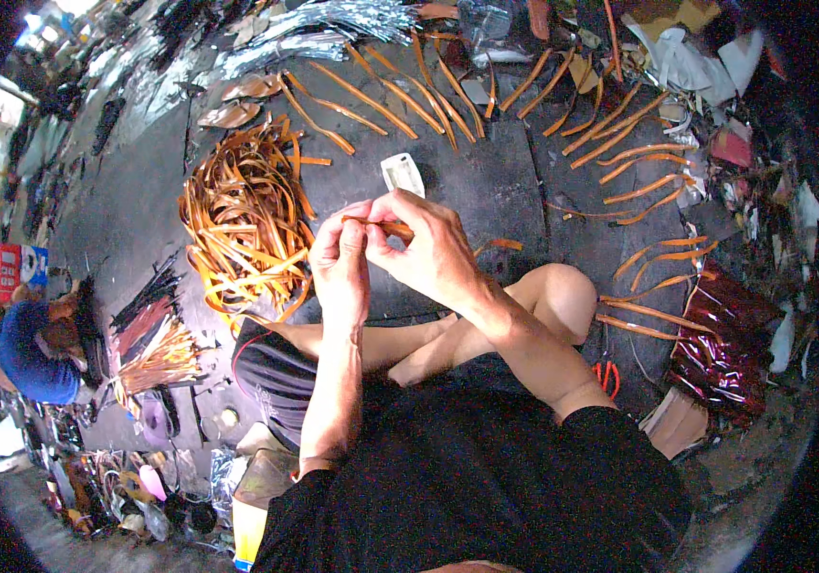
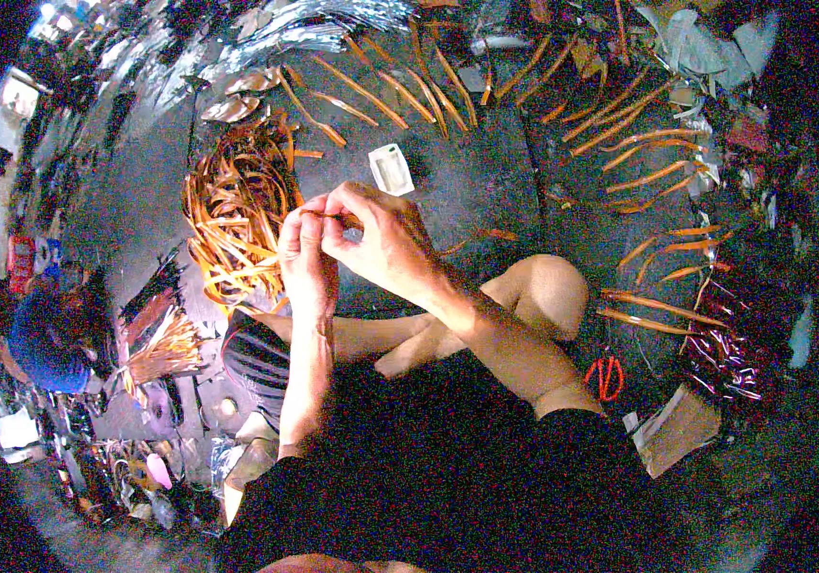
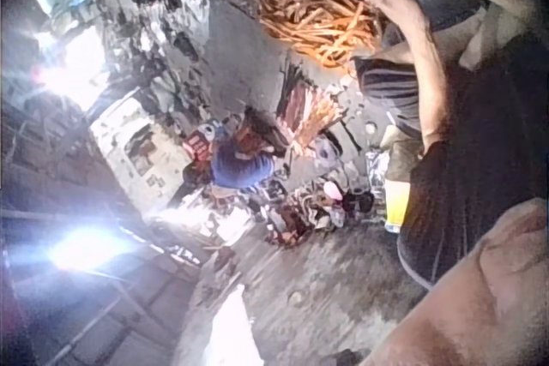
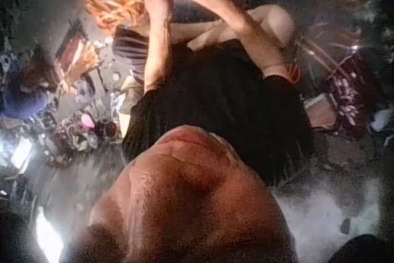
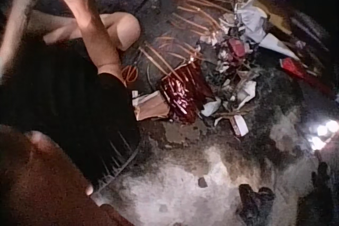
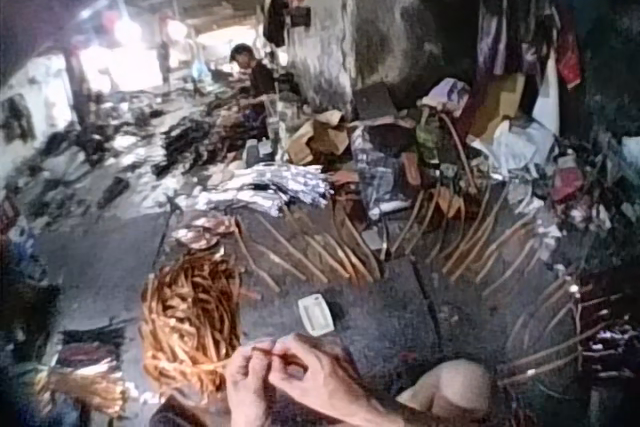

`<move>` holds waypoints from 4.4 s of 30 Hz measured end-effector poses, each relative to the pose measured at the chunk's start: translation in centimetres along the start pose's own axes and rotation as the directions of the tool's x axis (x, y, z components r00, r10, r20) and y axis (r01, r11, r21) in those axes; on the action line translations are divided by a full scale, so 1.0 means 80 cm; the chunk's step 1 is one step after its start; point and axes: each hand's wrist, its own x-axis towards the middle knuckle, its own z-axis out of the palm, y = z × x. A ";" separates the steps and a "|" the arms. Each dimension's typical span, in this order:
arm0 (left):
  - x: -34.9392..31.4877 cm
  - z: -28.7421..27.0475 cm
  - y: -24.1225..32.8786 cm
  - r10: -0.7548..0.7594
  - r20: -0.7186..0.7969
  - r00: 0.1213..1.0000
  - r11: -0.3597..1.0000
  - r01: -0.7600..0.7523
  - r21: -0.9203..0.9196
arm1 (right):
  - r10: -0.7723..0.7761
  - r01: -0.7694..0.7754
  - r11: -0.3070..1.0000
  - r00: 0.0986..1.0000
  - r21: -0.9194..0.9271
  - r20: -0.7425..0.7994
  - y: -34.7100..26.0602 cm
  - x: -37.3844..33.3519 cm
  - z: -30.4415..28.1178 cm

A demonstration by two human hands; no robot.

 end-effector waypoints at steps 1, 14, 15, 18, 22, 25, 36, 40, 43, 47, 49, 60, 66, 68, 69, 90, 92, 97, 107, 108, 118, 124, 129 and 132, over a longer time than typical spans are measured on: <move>-0.001 0.002 -0.003 0.019 0.008 1.000 0.999 -0.018 -0.026 | -0.017 0.017 1.000 1.000 -0.012 0.004 0.001 -0.002 -0.002; 0.007 -0.003 0.009 -0.020 -0.110 0.994 0.980 -0.002 -0.201 | -0.085 0.093 0.989 0.994 -0.119 0.071 0.016 -0.023 -0.038; 0.008 -0.002 0.012 -0.017 -0.129 0.992 0.980 -0.010 -0.200 | -0.096 0.106 0.985 0.993 -0.137 0.074 0.016 -0.024 -0.040; 0.017 -0.011 0.022 0.018 -0.194 0.981 0.980 -0.056 -0.192 | -0.064 0.077 0.988 0.993 -0.134 0.098 0.013 -0.027 -0.054; 0.030 -0.025 0.036 0.067 -0.242 0.968 0.979 -0.111 -0.172 | -0.080 0.091 0.988 0.993 -0.125 0.087 0.016 -0.033 -0.064; 0.041 -0.042 0.036 0.116 -0.273 0.955 0.978 -0.157 -0.135 | -0.083 0.096 0.985 0.992 -0.145 0.092 0.016 -0.036 -0.074; 0.080 -0.105 0.082 0.233 -0.265 0.936 0.969 -0.245 -0.013 | -0.101 0.117 0.972 0.991 -0.202 0.091 0.023 -0.048 -0.102; 0.090 -0.129 0.090 0.273 -0.321 0.907 0.960 -0.280 0.024 | -0.098 0.118 0.972 0.990 -0.206 0.104 0.026 -0.053 -0.112; 0.098 -0.139 0.096 0.262 -0.316 0.912 0.964 -0.259 0.052 | -0.075 0.098 0.969 0.991 -0.228 0.106 0.027 -0.060 -0.123; 0.108 -0.154 0.102 0.310 -0.268 0.912 0.950 -0.288 0.119 | -0.030 0.052 0.972 0.995 -0.230 0.099 0.034 -0.067 -0.133; 0.109 -0.157 0.106 0.303 -0.289 0.908 0.952 -0.277 0.127 | -0.040 0.062 0.975 0.993 -0.212 0.109 0.036 -0.070 -0.137; 0.135 -0.246 0.108 0.351 -0.231 0.908 0.925 -0.298 0.235 | 0.098 -0.075 0.965 0.992 -0.252 0.081 0.032 -0.083 -0.174; 0.129 -0.272 0.113 0.265 -0.309 0.914 0.964 -0.239 0.121 | 0.204 -0.185 0.962 0.976 -0.201 0.076 0.040 -0.091 -0.177; 0.126 -0.252 0.110 0.263 -0.261 0.929 0.963 -0.237 0.129 | 0.286 -0.270 0.947 0.955 -0.173 0.075 0.053 -0.100 -0.185; 0.124 -0.237 0.108 0.263 -0.216 0.940 0.963 -0.243 0.115 | 0.320 -0.303 0.928 0.946 -0.216 0.047 0.058 -0.105 -0.189; 0.053 -0.046 0.099 0.252 -0.233 0.939 0.961 -0.213 0.179 | 0.246 -0.493 0.786 0.804 0.374 0.542 0.081 -0.054 -0.020; 0.050 -0.059 0.108 0.202 -0.265 0.943 0.970 -0.229 -0.076 | 0.310 -0.512 0.742 0.835 0.433 0.455 0.066 -0.057 -0.028; 0.008 -0.054 0.043 -0.040 0.089 0.995 0.952 0.010 0.305 | 0.132 -0.124 0.991 0.967 -0.049 0.218 0.020 -0.037 -0.065; -0.018 -0.016 0.000 -0.002 0.093 0.996 0.943 -0.029 0.331 | 0.149 -0.187 0.961 0.971 0.206 0.187 0.025 -0.039 -0.037; -0.020 -0.012 -0.003 0.006 0.096 0.995 0.942 -0.038 0.334 | 0.174 -0.216 0.953 0.964 0.213 0.201 0.032 -0.040 -0.032; -0.012 -0.029 -0.030 0.001 -0.116 0.993 0.971 0.027 0.237 | 0.216 -0.198 0.974 0.957 -0.107 0.192 0.068 -0.050 -0.107; -0.009 -0.051 -0.073 -0.232 -0.197 0.953 0.966 0.249 0.065 | 0.429 -0.342 0.867 0.882 -0.361 0.194 0.127 -0.096 -0.241; -0.009 -0.130 -0.152 -0.714 -0.100 0.692 0.699 0.699 -0.153 | 0.565 -0.507 0.619 0.818 -0.600 -0.109 0.241 -0.179 -0.357; -0.026 -0.170 -0.181 -0.892 -0.110 0.438 0.443 0.803 -0.398 | 0.507 -0.647 0.347 0.738 -0.679 -0.444 0.310 -0.231 -0.413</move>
